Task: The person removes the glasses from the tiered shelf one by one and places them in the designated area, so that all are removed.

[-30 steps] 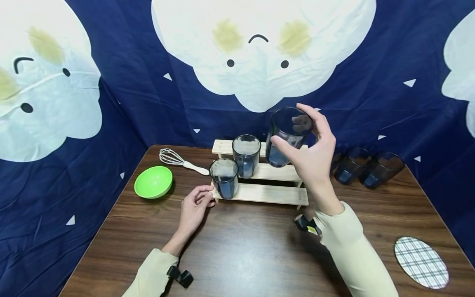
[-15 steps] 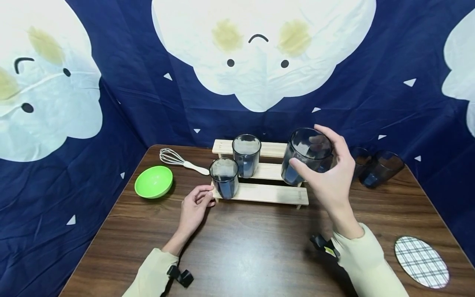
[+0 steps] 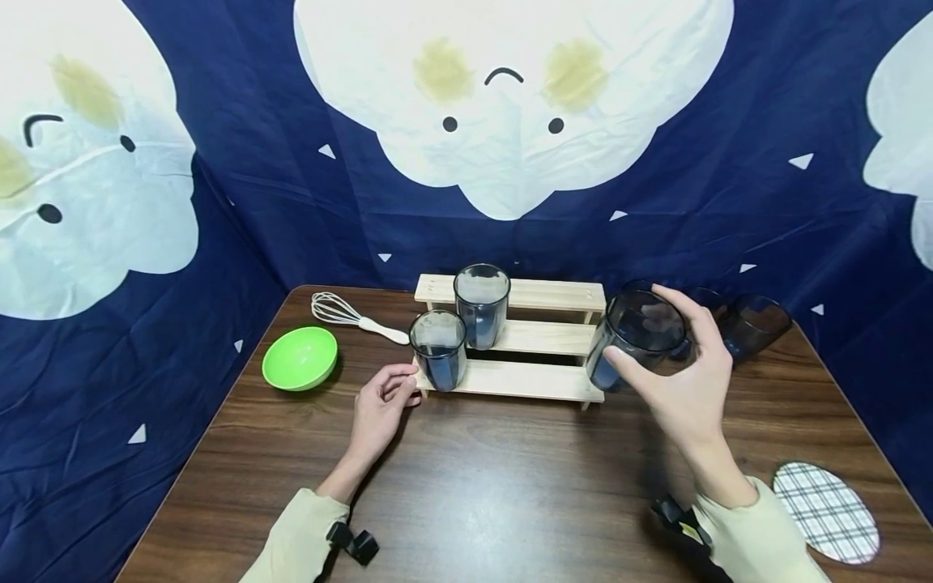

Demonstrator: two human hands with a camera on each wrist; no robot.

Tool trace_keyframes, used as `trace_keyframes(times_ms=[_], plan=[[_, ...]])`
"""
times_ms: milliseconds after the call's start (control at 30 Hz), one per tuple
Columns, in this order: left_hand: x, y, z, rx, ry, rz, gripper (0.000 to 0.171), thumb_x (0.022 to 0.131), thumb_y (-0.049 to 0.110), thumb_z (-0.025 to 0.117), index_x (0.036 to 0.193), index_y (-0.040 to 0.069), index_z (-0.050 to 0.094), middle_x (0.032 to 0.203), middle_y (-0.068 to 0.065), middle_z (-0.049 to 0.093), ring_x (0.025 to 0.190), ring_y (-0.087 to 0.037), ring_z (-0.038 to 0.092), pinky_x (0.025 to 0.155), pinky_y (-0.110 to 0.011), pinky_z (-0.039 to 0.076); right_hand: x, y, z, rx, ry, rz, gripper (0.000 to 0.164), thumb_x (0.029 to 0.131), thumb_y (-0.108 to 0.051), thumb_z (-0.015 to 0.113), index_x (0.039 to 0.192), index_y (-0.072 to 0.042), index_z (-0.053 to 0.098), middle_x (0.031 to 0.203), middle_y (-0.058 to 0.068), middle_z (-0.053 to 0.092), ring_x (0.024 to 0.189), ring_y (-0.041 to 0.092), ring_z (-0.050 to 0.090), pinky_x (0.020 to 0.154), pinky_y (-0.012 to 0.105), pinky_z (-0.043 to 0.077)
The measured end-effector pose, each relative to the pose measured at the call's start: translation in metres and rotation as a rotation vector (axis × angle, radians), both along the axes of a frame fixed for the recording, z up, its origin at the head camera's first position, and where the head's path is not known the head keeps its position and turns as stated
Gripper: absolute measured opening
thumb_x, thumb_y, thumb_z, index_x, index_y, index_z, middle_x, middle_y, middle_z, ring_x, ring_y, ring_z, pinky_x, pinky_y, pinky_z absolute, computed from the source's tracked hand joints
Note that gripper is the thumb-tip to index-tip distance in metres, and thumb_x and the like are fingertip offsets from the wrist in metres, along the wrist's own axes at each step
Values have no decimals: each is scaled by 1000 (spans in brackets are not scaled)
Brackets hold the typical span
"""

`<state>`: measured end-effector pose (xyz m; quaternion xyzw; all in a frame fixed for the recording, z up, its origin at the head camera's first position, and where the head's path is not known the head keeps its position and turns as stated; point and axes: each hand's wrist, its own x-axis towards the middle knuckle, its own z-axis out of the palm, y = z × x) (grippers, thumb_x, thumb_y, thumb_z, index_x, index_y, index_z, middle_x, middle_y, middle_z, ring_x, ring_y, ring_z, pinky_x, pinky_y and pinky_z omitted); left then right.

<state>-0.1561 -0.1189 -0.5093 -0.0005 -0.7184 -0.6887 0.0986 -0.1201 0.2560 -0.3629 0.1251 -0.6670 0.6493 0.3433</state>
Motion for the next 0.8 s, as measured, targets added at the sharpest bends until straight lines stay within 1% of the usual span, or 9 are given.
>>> trace_keyframes(times_ms=[100,200,267,333,433,500,567,667,800], plan=[[0,-1,0,-3,-1,4,15,105,-4,71,119,-6,76,105,-26,80,93,-25,81,79,-29,73,4,7,-3,86,-62,-77,79,68,29,83,143,9,67,114,6,78,107,16,72,79,11,65],[1,-1,0,-3,-1,4,15,106,-4,71,120,-6,76,105,-26,80,93,-24,81,79,-29,73,7,14,-6,119,-125,-103,81,70,28,84,146,7,67,119,3,80,108,14,74,81,12,66],[1,-1,1,-1,2,1,15,106,-4,71,120,-7,76,106,-26,80,93,-23,80,80,-29,73,8,19,-10,152,-143,-129,82,70,27,85,147,5,66,122,1,79,108,12,74,80,10,65],[1,0,1,2,6,-2,16,106,-4,71,120,-7,76,106,-26,80,93,-22,80,80,-29,73,9,22,-13,161,-156,-144,83,70,27,85,148,4,66,122,0,79,109,12,74,76,8,64],[1,0,2,3,10,-2,16,105,-4,71,120,-7,76,106,-26,80,92,-20,80,80,-29,73,10,29,-19,224,-154,-198,84,70,24,88,148,1,67,123,-6,79,110,8,73,83,8,61],[1,1,2,3,9,-3,16,105,-4,71,120,-7,76,106,-26,80,91,-17,79,80,-29,73,10,32,-23,229,-166,-217,84,70,24,89,148,-1,68,122,-9,79,109,7,73,86,8,60],[1,1,2,2,5,-3,16,105,-4,70,120,-7,76,106,-26,80,90,-15,79,79,-29,73,8,35,-27,250,-173,-248,85,70,22,90,148,-3,69,120,-13,79,108,4,72,90,9,57],[1,0,2,2,6,-3,16,105,-5,70,120,-8,75,105,-26,80,89,-12,78,79,-28,73,5,39,-33,250,-192,-271,85,70,21,91,148,-3,69,117,-17,78,107,3,71,89,9,54],[1,0,1,0,13,-3,16,105,-5,70,120,-9,74,104,-27,79,89,-12,78,78,-27,72,1,42,-39,253,-216,-288,85,69,20,92,147,-5,70,115,-19,76,105,1,69,86,10,51]])
